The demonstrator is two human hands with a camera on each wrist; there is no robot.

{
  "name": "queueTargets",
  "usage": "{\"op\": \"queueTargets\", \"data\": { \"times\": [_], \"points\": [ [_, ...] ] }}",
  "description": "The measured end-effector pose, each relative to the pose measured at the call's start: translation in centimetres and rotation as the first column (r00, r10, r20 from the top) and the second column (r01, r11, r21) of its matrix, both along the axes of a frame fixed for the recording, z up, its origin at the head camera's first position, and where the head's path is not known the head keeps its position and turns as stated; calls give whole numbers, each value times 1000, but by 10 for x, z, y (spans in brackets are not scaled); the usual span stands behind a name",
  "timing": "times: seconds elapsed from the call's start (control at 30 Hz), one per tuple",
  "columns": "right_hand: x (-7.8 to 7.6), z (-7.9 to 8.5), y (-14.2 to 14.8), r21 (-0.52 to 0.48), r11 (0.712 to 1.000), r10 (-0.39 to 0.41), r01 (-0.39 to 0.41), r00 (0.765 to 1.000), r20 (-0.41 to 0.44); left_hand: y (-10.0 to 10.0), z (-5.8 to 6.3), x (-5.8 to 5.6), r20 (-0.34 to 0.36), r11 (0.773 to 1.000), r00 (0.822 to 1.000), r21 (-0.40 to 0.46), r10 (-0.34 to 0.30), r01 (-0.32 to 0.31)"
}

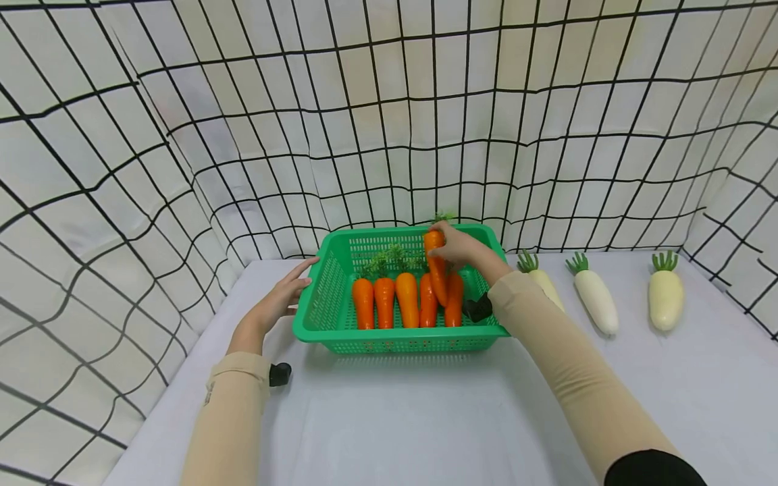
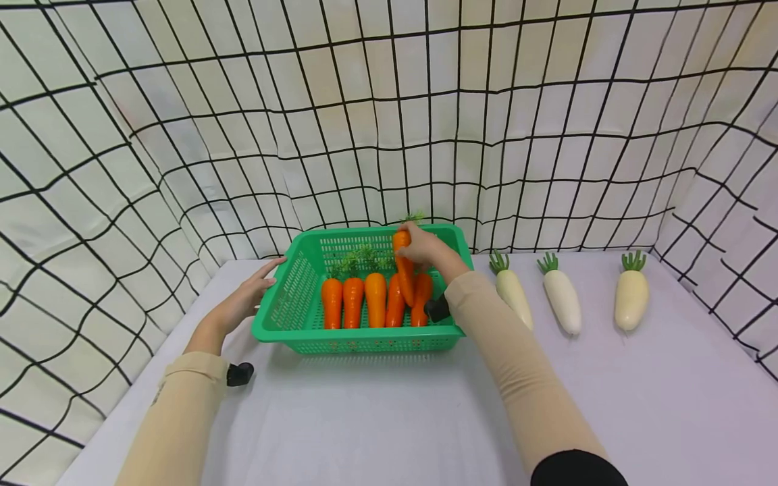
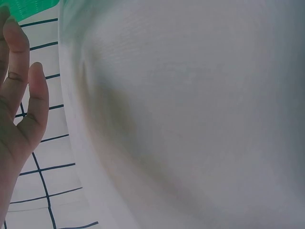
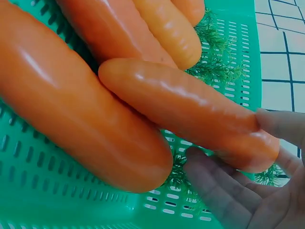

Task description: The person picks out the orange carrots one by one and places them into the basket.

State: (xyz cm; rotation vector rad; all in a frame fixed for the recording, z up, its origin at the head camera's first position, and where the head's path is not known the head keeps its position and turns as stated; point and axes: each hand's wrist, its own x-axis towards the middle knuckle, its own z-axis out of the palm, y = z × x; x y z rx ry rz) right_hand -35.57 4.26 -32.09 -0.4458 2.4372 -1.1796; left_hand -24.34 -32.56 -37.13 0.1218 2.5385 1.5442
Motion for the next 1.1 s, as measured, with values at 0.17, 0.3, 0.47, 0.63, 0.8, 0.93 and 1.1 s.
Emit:
{"op": "queueTargets", "data": {
  "times": [0.17,0.3,0.47,0.63,0.8,0.93,1.1],
  "points": [
    [1,1,2,135,990,47,-42,998,-36,1,0,0,1,1000,1000,-1,-3,3],
    [3,3,4,322,943,109,-79,991,-75,1,0,0,0,1000,1000,-1,0,0],
    [6,3,7,459,881,177,-113,979,-98,0,0,-1,-8,1000,1000,-3,-1,1],
    [5,0,11,514,851,204,-107,969,-137,1,-1,-1,-4,1000,1000,2,-2,2],
    [3,-2,13,550,828,217,-107,966,-138,1,-1,-2,-4,1000,1000,9,-5,5],
    [3,-4,14,562,814,243,-148,965,-98,2,-1,-1,0,1000,1000,9,-10,10],
    [3,-5,14,575,801,261,-165,961,-89,1,-1,-1,-9,1000,1000,8,-12,12]
  ]
}}
